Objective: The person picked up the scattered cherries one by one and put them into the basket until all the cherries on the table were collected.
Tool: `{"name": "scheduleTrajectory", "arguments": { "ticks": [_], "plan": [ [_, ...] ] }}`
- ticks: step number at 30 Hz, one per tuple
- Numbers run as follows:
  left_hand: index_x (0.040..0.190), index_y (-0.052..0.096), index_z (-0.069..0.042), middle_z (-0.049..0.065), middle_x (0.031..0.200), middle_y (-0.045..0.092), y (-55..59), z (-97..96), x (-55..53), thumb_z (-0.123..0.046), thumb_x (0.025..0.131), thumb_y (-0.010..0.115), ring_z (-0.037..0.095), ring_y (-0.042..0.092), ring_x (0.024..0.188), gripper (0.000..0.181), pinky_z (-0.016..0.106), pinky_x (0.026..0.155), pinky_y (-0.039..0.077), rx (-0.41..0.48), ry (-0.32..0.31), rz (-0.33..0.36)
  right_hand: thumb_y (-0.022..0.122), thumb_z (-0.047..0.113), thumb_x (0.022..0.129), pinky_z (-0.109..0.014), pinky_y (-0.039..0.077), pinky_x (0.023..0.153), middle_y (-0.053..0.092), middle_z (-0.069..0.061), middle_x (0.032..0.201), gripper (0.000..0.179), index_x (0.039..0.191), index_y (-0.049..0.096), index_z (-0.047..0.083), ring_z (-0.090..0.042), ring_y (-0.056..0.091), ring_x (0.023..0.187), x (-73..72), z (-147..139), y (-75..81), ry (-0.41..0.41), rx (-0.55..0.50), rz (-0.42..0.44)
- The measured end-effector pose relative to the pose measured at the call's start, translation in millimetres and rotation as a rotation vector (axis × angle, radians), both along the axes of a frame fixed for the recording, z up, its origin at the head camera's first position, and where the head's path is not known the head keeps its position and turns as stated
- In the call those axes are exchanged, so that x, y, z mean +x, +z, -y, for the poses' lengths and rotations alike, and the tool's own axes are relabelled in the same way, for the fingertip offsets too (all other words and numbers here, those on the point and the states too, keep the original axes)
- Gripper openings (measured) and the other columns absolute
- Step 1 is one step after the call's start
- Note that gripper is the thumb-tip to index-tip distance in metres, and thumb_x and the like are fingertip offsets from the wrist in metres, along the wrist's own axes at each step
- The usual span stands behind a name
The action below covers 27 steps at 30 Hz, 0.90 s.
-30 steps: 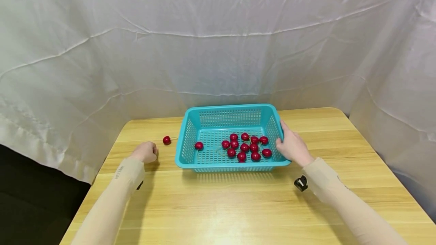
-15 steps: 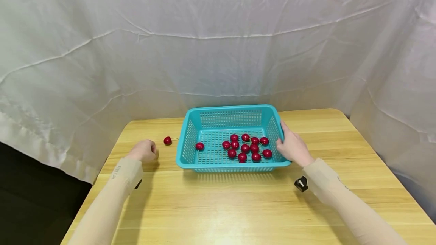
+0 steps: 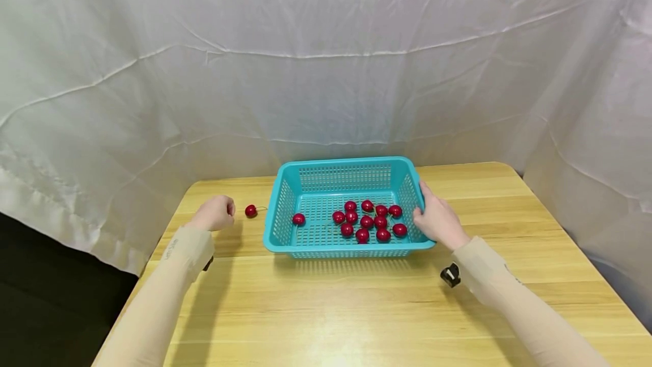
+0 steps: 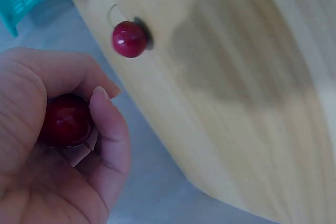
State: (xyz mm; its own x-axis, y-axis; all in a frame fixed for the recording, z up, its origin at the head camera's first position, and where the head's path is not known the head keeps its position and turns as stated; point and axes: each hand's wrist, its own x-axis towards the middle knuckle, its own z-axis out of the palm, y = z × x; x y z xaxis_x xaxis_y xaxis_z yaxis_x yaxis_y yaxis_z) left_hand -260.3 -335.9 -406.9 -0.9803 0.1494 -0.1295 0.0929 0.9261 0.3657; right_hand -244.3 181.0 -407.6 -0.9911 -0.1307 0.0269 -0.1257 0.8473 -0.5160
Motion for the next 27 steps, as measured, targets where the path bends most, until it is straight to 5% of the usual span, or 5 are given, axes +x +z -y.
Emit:
{"name": "scheduleTrajectory", "arguments": {
  "ticks": [14, 27],
  "plan": [
    [0.070, 0.051, -0.012, 0.001, 0.064, 0.045, 41.2, -31.8, -18.4, 0.003, 0.070, 0.052, 0.017, 0.043, 0.061, 0.015, 0.029, 0.056, 0.033, -0.002, -0.017, -0.084, 0.048, 0.014, 0.095, -0.031, 0.052, 0.052, 0.058, -0.042, 0.127, 0.079, 0.160, 0.007, -0.002, -0.023, 0.064, 0.062, 0.9, 0.5, 0.7, -0.003, -0.001, 0.008],
    [0.072, 0.052, -0.010, 0.003, 0.068, 0.047, 62.1, -82.6, -34.5, 0.002, 0.079, 0.055, 0.021, 0.048, 0.064, 0.014, 0.030, 0.060, 0.037, -0.002, -0.044, -0.136, 0.048, 0.013, 0.095, -0.031, 0.052, 0.052, 0.057, -0.042, 0.129, 0.079, 0.160, 0.007, -0.001, -0.022, 0.065, 0.061, 0.9, 0.0, -0.4, -0.008, -0.007, 0.010]
  ]
}}
